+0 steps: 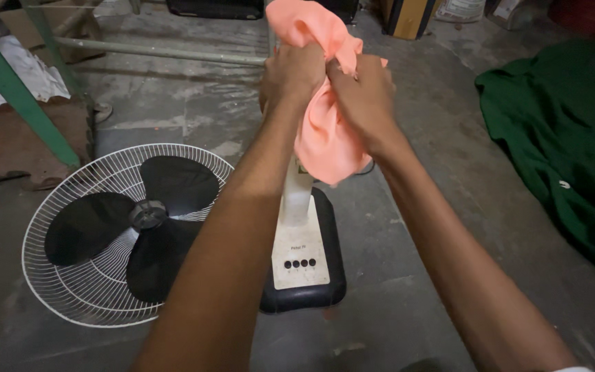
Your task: The person wipes the motor housing and neck of a disassembled pedestal fan using a pink cloth. The fan blades and front grille are removed and placed on the floor. The person rotates the motor housing to clean all sides and then wipes the neck and base area.
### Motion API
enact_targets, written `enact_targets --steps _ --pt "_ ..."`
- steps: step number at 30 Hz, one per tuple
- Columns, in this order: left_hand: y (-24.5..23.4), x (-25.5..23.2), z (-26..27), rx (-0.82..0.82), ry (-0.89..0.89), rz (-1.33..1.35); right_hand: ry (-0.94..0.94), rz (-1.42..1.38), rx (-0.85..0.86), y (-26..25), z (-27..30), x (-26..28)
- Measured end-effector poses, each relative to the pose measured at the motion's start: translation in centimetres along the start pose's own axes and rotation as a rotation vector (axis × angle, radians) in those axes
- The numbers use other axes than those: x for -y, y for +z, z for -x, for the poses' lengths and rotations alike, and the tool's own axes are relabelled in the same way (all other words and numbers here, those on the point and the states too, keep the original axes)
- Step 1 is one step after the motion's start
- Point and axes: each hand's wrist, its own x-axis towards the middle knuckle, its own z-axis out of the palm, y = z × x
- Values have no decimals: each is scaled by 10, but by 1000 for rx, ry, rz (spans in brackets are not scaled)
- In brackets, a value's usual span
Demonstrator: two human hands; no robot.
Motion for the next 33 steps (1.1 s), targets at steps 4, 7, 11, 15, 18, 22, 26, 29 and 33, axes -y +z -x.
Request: enact_targets --steps 4,7,11,15,18,22,26,29,33 --pt "-9 -2 10 21 42 -57 249 -104 98 1 -5 -11" --pt "-15 -3 16 20 167 -168 347 -72 115 -6 -3 -14" --pt "-12 -2 18 27 140 -135 260 -67 130 -18 10 -15" --pt "-8 -2 10 10 -75 50 15 199 75 -27 7 -5" --pt "-5 1 3 13 -98 50 -81 221 87 -27 1 3" --pt "0 6 0 -23 240 -163 -287 114 41 -12 -7 3" --pt "-6 4 5 30 72 -72 -174 -98 190 -3 -12 -12" --pt "-12 3 16 34 240 -237 268 -173 170 3 -9 -20" --pt "-18 -5 23 -1 -11 36 354 -291 203 -5 12 -21"
